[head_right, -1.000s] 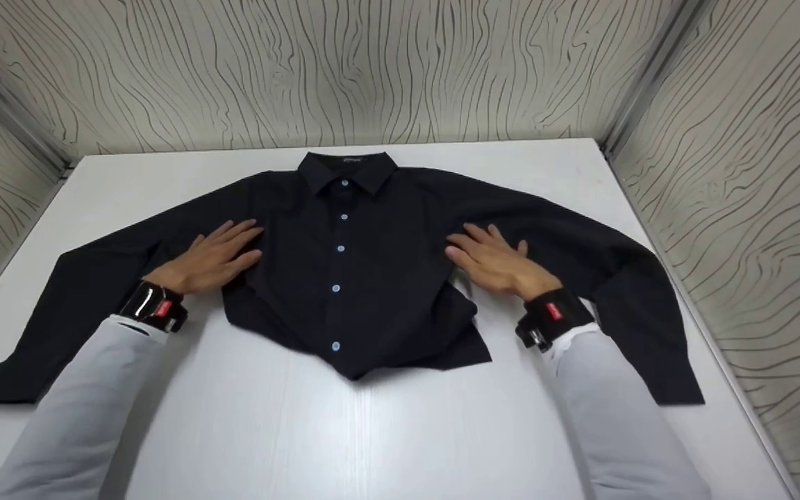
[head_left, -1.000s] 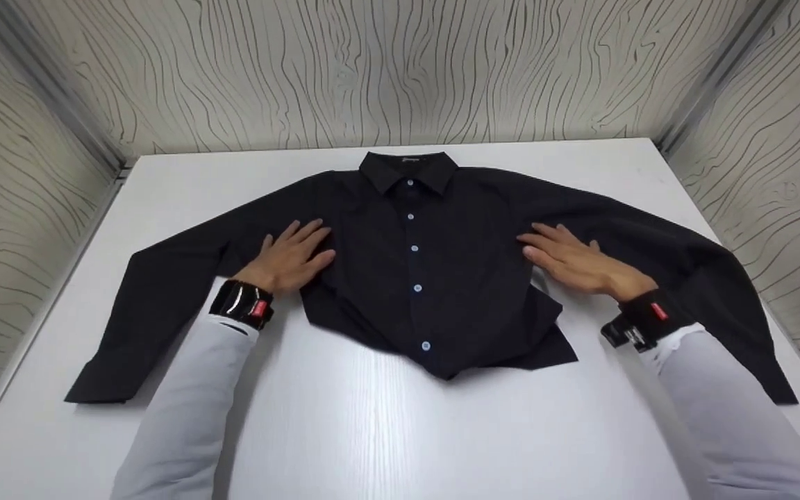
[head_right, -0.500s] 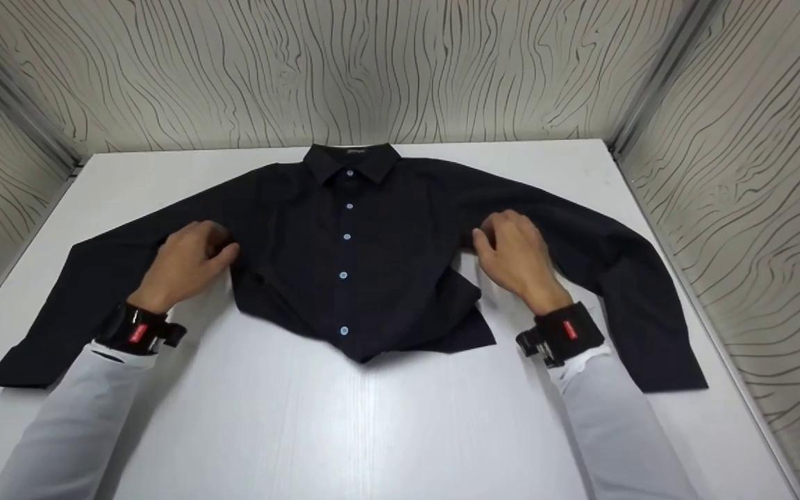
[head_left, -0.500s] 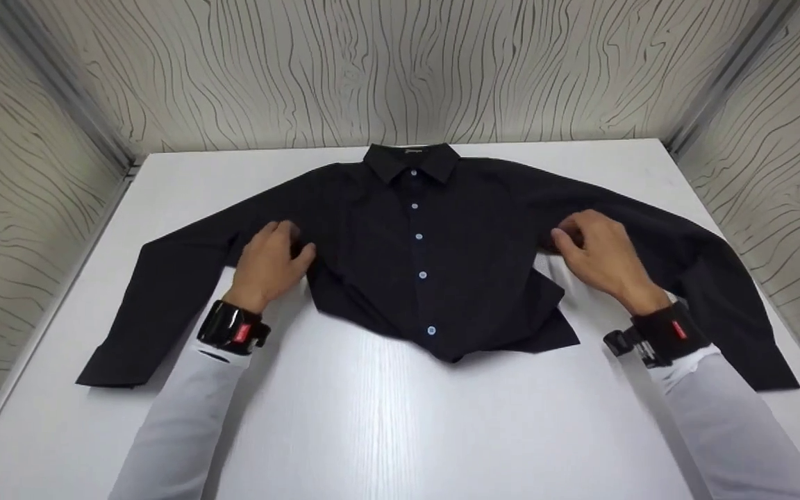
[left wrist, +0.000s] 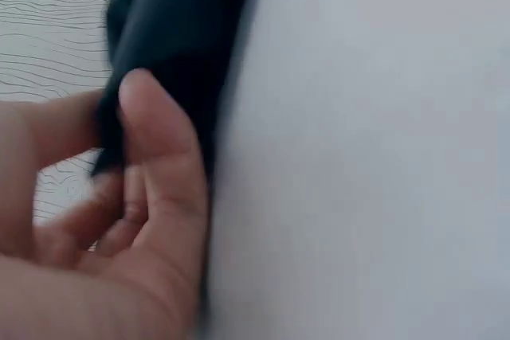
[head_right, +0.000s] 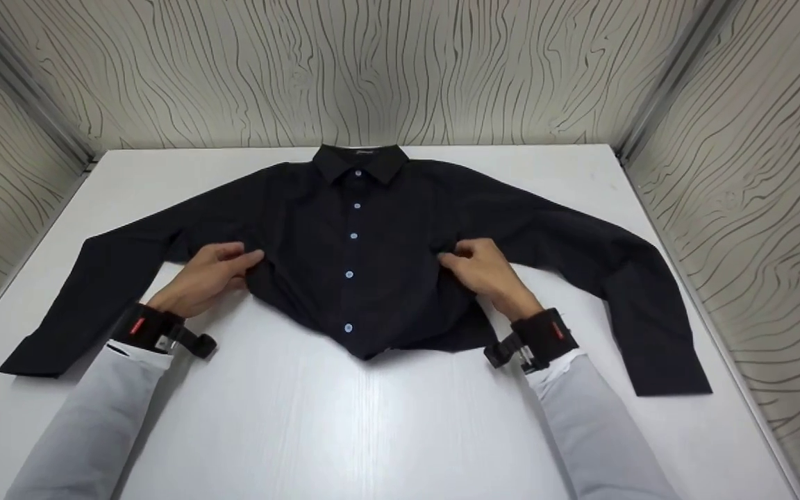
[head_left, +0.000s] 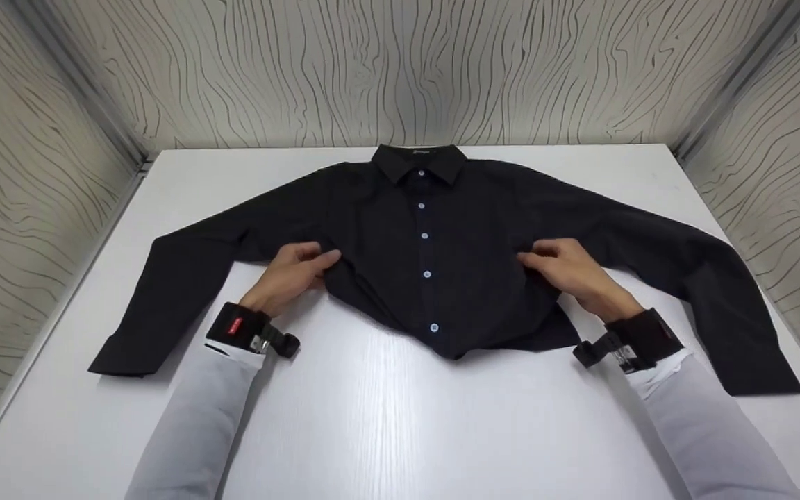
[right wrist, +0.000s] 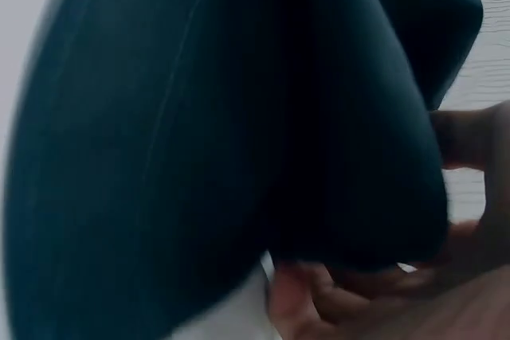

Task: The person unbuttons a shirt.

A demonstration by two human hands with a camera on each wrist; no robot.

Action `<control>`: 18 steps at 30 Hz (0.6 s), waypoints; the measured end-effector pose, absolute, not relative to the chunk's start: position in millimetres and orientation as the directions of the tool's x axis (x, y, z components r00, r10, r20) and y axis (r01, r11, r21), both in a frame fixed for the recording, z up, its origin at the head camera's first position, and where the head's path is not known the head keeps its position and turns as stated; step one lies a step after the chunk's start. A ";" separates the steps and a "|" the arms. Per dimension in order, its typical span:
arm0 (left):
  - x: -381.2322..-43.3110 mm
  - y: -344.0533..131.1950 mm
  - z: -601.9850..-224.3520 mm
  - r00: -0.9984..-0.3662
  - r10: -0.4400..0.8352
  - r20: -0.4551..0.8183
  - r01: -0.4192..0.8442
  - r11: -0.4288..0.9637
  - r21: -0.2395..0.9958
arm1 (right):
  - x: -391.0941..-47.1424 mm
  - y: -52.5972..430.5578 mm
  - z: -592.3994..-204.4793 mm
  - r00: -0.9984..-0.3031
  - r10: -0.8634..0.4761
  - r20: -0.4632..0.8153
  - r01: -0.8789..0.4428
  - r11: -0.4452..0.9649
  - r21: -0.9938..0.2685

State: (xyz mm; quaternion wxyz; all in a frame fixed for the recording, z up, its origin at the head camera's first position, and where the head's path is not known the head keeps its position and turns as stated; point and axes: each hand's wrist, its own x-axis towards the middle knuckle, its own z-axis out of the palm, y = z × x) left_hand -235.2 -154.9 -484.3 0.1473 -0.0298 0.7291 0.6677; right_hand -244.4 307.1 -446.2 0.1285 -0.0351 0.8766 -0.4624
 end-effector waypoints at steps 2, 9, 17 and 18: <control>-236.6 -152.0 -481.7 -0.973 0.124 -0.195 -0.192 0.039 0.981 | -246.5 301.4 -448.4 -0.982 -0.141 -0.123 0.018 0.585 -0.811; -242.1 -147.4 -451.8 -0.997 0.077 -0.009 -0.026 -0.224 0.974 | -248.3 286.9 -451.4 -0.989 -0.131 -0.071 -0.043 0.705 -0.707; -244.6 -155.1 -435.0 -0.988 -0.069 0.135 0.131 0.057 0.990 | -250.6 287.7 -449.3 -0.987 -0.121 -0.103 0.029 0.501 -0.865; -243.8 -155.6 -434.6 -0.987 -0.072 0.144 0.138 0.083 0.987 | -250.5 287.8 -447.9 -0.979 -0.142 -0.146 0.061 0.480 -0.875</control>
